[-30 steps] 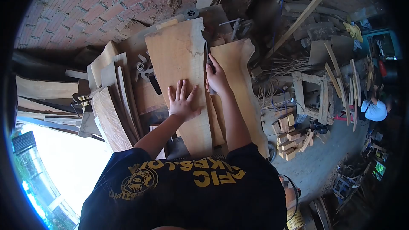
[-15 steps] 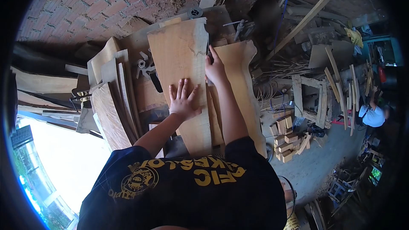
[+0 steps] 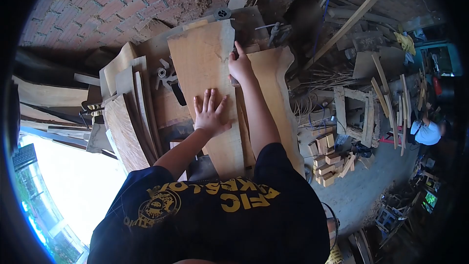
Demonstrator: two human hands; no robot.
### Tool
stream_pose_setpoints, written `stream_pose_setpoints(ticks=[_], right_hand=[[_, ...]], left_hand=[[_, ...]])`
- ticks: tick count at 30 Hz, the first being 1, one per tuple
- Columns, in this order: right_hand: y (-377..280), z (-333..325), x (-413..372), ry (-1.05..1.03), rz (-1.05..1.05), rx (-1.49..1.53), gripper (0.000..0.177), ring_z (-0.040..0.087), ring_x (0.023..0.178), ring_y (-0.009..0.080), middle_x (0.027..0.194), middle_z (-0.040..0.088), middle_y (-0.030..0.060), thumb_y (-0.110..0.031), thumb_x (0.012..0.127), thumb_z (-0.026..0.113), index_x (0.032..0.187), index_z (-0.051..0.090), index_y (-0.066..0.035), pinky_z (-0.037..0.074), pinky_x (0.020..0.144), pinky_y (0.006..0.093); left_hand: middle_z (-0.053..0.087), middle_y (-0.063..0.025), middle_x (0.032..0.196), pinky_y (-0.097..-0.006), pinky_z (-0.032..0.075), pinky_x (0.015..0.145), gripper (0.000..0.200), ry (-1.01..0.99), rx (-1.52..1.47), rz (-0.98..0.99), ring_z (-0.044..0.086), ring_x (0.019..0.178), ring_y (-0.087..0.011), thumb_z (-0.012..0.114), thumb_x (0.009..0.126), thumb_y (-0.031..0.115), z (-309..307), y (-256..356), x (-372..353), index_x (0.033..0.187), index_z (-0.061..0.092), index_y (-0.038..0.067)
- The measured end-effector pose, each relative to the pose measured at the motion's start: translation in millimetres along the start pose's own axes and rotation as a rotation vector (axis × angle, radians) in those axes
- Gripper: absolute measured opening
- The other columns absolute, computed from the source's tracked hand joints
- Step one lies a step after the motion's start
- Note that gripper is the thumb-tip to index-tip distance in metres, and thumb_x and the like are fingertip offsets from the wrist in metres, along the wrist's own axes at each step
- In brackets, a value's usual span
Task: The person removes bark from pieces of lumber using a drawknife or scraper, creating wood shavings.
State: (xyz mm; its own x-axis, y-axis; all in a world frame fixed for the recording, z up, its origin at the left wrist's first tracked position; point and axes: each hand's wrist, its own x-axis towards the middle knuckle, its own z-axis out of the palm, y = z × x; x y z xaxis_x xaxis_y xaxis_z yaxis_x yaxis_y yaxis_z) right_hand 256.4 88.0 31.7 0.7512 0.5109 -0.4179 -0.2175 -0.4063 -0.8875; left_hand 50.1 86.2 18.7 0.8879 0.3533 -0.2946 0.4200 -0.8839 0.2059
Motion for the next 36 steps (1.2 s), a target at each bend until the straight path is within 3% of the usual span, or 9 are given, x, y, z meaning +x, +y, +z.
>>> stream_pose_setpoints(ticks=[1,3,5,9,17,19,20,27,36], right_hand=[[-3.4,1.6,-0.8,0.004,0.029,0.021,0.049,0.047,0.039,0.0126,0.059,0.05,0.003,-0.019,0.096,0.049,0.144,0.035,-0.021,0.044,0.036,0.0315],[3.2,-4.8,-9.0,0.023,-0.001,-0.016,0.049,0.047,0.038,0.0128,0.059,0.051,0.0032,-0.019,0.096,0.049,0.144,0.036,-0.021,0.045,0.037,0.0318],[12.9,-6.7,-20.0,-0.011,0.009,-0.045,0.05,0.059,0.045,0.0213,0.089,0.065,0.013,-0.023,0.095,0.048,0.143,0.037,-0.026,0.051,0.042,0.034],[8.8,-6.0,-24.6,-0.021,0.0,-0.071,0.048,0.06,0.046,0.0215,0.092,0.066,0.0135,-0.022,0.095,0.048,0.142,0.038,-0.027,0.051,0.043,0.0348],[-15.2,4.2,10.2,-0.038,0.029,0.028,0.048,0.057,0.047,0.0191,0.086,0.064,0.0143,-0.023,0.096,0.046,0.143,0.037,-0.024,0.051,0.042,0.0342],[-2.6,6.2,-14.1,0.011,0.023,0.008,0.047,0.047,0.039,0.013,0.059,0.05,0.0037,-0.02,0.097,0.047,0.143,0.036,-0.023,0.044,0.036,0.0317],[5.2,6.2,-22.2,0.004,0.021,0.022,0.047,0.047,0.039,0.0128,0.058,0.049,0.0032,-0.02,0.097,0.047,0.143,0.036,-0.025,0.044,0.036,0.0316],[-1.0,1.4,-17.0,0.073,-0.028,-0.181,0.047,0.054,0.041,0.0169,0.074,0.062,0.0111,-0.021,0.096,0.048,0.142,0.039,-0.025,0.046,0.038,0.0334],[1.9,-19.8,-50.6,-0.024,0.032,-0.242,0.05,0.059,0.043,0.0205,0.073,0.066,0.0146,-0.022,0.095,0.048,0.143,0.037,-0.026,0.05,0.044,0.0352]], left_hand=[[0.007,-0.0191,0.156,-0.0653,-0.008,0.108,0.09,-0.002,-0.001,0.006,0.0,0.145,-0.0342,0.052,0.074,0.064,0.2,-0.9,-0.5,0.15,0.02,0.027],[0.007,-0.0192,0.156,-0.0656,-0.007,0.108,0.09,-0.007,0.0,0.013,0.0,0.145,-0.0342,0.051,0.074,0.064,1.6,-0.2,-2.4,0.15,0.02,0.026],[0.007,-0.0192,0.156,-0.0658,-0.007,0.108,0.09,0.006,0.008,0.016,0.0,0.145,-0.0342,0.051,0.074,0.064,-1.0,0.5,1.4,0.15,0.02,0.026],[0.008,-0.02,0.155,-0.0664,-0.007,0.108,0.09,-0.017,0.014,0.002,0.0,0.145,-0.0344,0.051,0.073,0.064,0.1,-0.7,0.5,0.15,0.022,0.026],[0.008,-0.0192,0.156,-0.066,-0.007,0.108,0.09,-0.015,0.006,-0.001,0.0,0.145,-0.0335,0.05,0.074,0.066,-1.2,2.0,-0.4,0.149,0.022,0.026],[0.008,-0.0197,0.155,-0.065,-0.006,0.109,0.09,0.0,-0.005,-0.002,0.0,0.145,-0.0336,0.053,0.073,0.064,-0.5,0.7,-0.4,0.149,0.023,0.026],[0.009,-0.0202,0.155,-0.0639,-0.006,0.109,0.09,0.014,-0.02,0.003,0.001,0.145,-0.0336,0.056,0.072,0.062,0.5,1.5,-0.8,0.148,0.024,0.027],[0.007,-0.0183,0.156,-0.0655,-0.007,0.108,0.09,-0.042,0.021,-0.003,-0.001,0.145,-0.0323,0.05,0.075,0.065,-3.0,2.4,-0.8,0.15,0.02,0.026],[0.007,-0.0187,0.156,-0.0656,-0.007,0.108,0.089,-0.033,0.009,-0.001,-0.001,0.145,-0.0328,0.05,0.075,0.065,-5.4,1.8,-0.7,0.15,0.02,0.027]])
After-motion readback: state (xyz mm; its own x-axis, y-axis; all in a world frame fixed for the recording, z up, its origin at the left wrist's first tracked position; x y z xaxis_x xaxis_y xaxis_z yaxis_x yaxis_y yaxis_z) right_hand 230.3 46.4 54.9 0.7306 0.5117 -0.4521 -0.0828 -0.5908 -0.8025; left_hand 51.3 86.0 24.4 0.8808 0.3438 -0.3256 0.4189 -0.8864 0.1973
